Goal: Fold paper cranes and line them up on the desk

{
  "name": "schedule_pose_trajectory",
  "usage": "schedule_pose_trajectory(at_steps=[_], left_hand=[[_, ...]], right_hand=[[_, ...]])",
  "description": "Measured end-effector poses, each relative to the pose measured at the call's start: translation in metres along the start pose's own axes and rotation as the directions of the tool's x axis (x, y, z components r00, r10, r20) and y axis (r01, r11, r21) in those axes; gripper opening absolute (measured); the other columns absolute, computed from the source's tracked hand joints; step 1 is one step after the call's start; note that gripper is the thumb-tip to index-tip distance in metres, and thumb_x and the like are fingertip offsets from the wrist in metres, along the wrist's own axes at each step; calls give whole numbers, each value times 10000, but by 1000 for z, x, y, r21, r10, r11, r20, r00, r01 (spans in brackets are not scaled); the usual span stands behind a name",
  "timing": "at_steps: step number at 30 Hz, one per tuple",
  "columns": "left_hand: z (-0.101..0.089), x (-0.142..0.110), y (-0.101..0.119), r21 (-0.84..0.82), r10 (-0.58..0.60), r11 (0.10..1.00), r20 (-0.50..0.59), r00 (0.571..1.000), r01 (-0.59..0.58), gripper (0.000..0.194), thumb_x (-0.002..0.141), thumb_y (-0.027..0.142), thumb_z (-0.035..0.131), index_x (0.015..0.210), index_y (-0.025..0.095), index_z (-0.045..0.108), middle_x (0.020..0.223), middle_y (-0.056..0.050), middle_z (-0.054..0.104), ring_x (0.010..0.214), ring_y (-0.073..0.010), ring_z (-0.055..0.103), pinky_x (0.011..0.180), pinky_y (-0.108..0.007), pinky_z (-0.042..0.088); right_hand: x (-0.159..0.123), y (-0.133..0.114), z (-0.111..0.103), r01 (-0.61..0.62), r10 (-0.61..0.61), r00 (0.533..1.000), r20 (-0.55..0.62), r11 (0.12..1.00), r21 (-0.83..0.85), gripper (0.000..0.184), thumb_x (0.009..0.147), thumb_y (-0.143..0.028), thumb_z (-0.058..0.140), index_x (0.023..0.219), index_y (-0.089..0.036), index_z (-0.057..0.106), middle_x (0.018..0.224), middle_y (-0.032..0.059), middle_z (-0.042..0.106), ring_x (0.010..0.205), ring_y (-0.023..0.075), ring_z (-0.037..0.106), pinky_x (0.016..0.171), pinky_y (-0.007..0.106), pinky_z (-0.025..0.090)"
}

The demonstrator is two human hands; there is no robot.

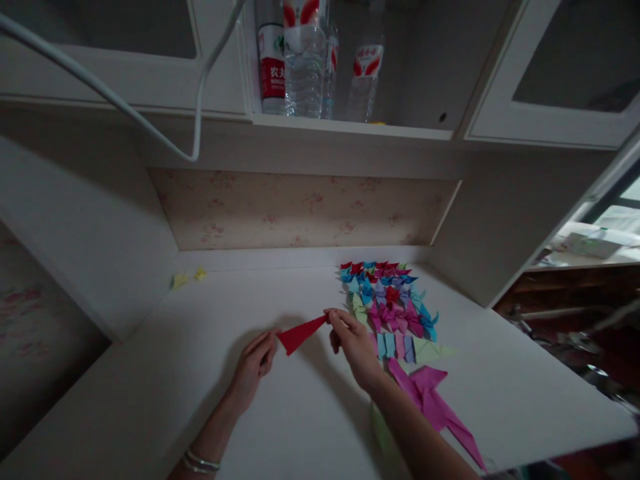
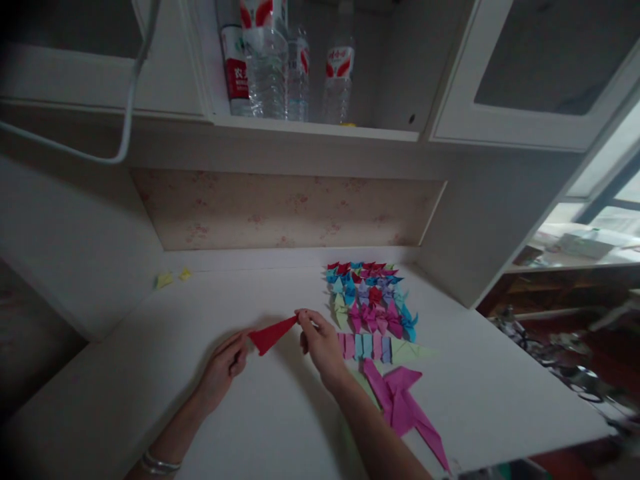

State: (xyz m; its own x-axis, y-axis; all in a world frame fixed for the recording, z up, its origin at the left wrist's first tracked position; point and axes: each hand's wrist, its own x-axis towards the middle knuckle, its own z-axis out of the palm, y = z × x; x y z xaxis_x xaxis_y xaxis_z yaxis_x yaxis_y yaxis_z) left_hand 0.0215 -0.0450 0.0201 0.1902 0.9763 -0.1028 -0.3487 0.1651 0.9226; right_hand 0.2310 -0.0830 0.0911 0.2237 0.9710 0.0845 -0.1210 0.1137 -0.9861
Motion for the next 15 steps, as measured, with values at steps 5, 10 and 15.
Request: schedule_pose_trajectory(at_steps=[5, 10, 15], left_hand=[[2, -3, -3, 108, -14, 994, 110, 994, 2, 341, 818, 438, 582, 1003, 155, 625, 536, 88, 371, 423, -32, 212, 407, -191, 139], [3, -2, -6, 187, -67, 981, 109, 992, 46, 329, 758, 420, 647, 915, 130, 657, 543, 77, 378, 442, -33, 232, 416, -196, 132], [5, -3, -5, 219, -89, 973, 94, 992, 67, 312, 720, 387, 674, 884, 122, 670, 561, 66, 400, 453, -36, 262, 422, -198, 140]], right_hand=[[-10, -35, -88, 86, -73, 981, -179, 994, 67, 274, 767, -422, 687, 830, -156, 665, 584, -20, 559, 495, 89, 476, 428, 186, 374], [-24, -40, -188, 92, -53, 912, -406, 993, 77, 265, 665, -358, 777, 810, -149, 701, 715, 12, 628, 560, 84, 516, 479, 156, 447], [-33, -19, -269, -2, 86, 816, -572, 989, 146, 232, 597, -278, 795, 787, -172, 716, 782, 19, 662, 577, 86, 564, 514, 133, 503]])
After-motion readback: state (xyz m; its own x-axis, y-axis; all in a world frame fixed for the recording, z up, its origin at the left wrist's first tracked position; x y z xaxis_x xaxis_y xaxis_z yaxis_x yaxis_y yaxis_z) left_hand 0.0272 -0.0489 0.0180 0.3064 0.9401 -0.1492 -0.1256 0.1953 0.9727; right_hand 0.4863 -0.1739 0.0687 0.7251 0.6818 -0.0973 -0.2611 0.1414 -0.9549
